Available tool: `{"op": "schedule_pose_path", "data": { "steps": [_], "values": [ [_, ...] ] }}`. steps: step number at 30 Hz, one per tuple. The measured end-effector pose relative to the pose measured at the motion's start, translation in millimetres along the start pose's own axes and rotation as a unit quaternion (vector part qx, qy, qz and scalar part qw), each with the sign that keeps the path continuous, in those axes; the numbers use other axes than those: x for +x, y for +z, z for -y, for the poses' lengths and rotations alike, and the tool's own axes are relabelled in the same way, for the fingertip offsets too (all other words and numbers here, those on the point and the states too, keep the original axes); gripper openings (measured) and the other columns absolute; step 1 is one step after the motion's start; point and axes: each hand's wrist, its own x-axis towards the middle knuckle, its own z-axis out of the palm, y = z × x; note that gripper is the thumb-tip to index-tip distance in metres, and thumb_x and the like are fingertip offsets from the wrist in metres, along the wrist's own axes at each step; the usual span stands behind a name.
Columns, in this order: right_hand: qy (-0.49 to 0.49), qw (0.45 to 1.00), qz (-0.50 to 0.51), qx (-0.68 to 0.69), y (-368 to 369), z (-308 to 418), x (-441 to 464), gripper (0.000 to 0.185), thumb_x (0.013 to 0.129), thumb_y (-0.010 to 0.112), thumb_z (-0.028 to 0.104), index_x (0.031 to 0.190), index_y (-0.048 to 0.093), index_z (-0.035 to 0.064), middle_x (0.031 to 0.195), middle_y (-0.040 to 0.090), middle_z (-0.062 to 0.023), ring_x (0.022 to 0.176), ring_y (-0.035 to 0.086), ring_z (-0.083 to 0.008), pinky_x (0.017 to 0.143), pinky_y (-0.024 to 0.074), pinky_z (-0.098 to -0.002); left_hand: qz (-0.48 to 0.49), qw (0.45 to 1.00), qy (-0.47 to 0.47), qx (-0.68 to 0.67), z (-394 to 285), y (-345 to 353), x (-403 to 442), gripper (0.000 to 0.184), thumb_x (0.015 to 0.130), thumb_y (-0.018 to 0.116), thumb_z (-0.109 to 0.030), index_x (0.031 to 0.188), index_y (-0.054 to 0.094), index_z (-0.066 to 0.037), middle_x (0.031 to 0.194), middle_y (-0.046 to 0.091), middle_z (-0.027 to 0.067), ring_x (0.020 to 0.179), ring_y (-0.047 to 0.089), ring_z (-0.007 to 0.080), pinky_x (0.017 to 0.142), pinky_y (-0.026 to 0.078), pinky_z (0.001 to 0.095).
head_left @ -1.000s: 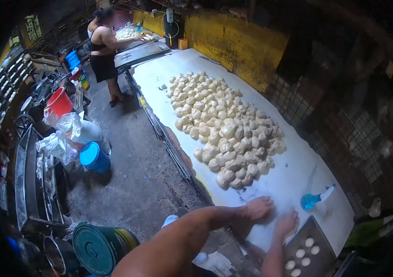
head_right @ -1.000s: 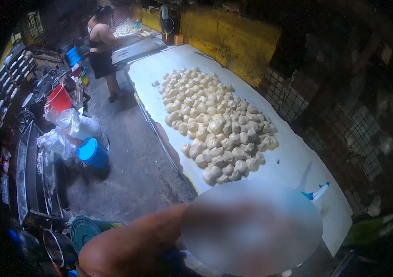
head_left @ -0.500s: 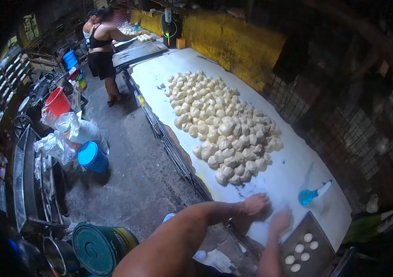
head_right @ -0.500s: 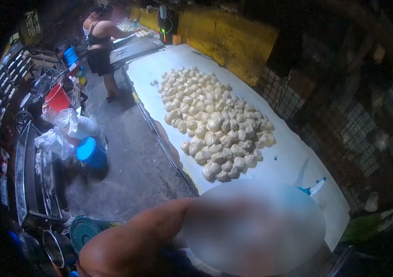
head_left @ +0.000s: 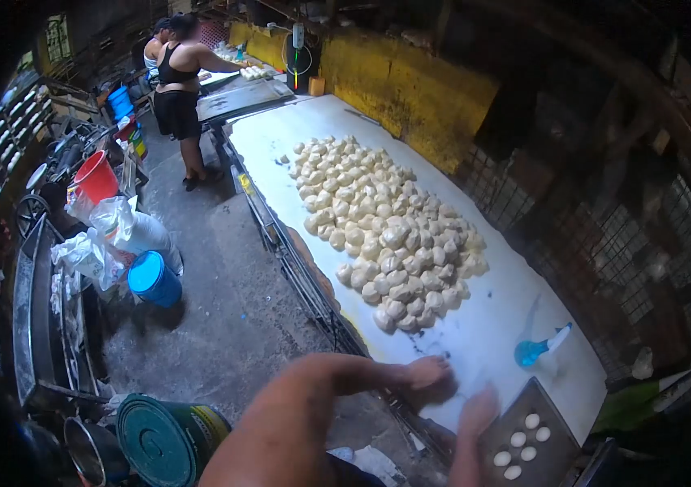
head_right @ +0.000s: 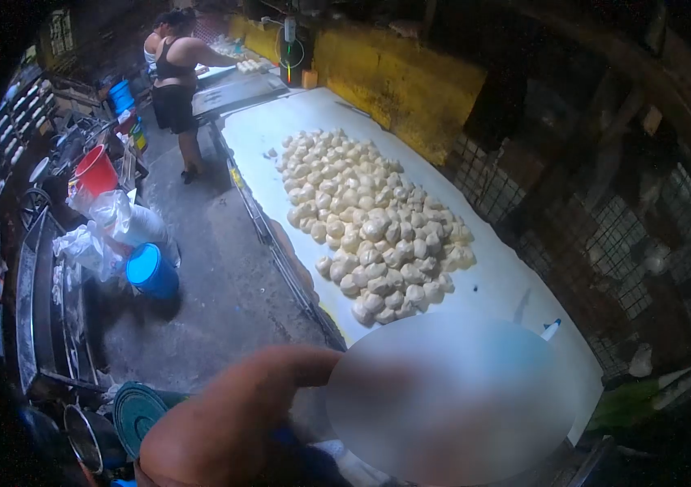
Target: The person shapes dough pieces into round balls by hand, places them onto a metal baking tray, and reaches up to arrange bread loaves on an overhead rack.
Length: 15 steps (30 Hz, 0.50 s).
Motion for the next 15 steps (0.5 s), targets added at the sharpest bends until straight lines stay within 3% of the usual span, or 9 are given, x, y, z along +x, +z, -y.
{"op": "schedule_pose_path", "data": {
  "steps": [1,2,3,8,15],
  "values": [
    [0.001,1.0,-0.006,0.0,-11.5,-3.9,-12.5,0.041,0.085,0.051,0.005,0.125,0.059,0.0052,0.104,0.066,-0.014,0.091,0.062,-0.0344,0.084,0.0492,-0.0428,-0.003,1.0,0.005,0.002,-6.6,-31.1,-9.0,0.014,0.087,0.058,-0.023,0.086,0.055,-0.009,0.083,0.056,0.0094,0.078,0.054,0.0269,0.074,0.044,0.0385],
    [-0.05,0.999,-0.002,0.015,-19.6,-9.4,-22.3,0.04,0.085,0.051,0.005,0.124,0.06,0.005,0.104,0.065,-0.0136,0.09,0.062,-0.0344,0.084,0.049,-0.043,-0.045,0.993,0.071,-0.084,-10.6,-59.0,-16.9,0.016,0.085,0.058,-0.024,0.091,0.055,-0.01,0.083,0.056,0.0099,0.079,0.054,0.0271,0.077,0.044,0.0377],
    [-0.048,0.999,-0.004,0.018,-16.4,-9.0,-8.6,0.04,0.085,0.051,0.005,0.124,0.06,0.005,0.104,0.065,-0.0136,0.09,0.062,-0.0344,0.084,0.049,-0.043,-0.043,0.993,0.073,-0.082,-5.5,-51.7,-3.2,0.016,0.085,0.058,-0.024,0.091,0.055,-0.01,0.083,0.056,0.0099,0.079,0.054,0.0271,0.077,0.044,0.0377],
    [0.008,1.0,-0.015,-0.011,19.8,-9.6,70.1,0.041,0.084,0.051,0.004,0.124,0.061,0.0052,0.109,0.065,-0.0144,0.089,0.062,-0.0348,0.085,0.0485,-0.0431,-0.081,0.995,-0.026,-0.053,27.9,0.9,51.4,0.014,0.088,0.058,-0.024,0.086,0.056,-0.01,0.077,0.056,0.0072,0.073,0.054,0.0278,0.074,0.044,0.0376],
    [-0.005,0.999,0.038,0.03,-16.6,-6.1,-5.4,0.045,0.081,0.051,0.003,0.124,0.062,0.0069,0.108,0.065,-0.0146,0.091,0.061,-0.0349,0.087,0.0476,-0.0405,0.058,0.997,-0.007,-0.044,-31.6,-34.8,-5.8,0.02,0.091,0.057,-0.026,0.08,0.054,-0.009,0.075,0.055,0.0081,0.071,0.054,0.0281,0.073,0.045,0.0393]
  ]
}}
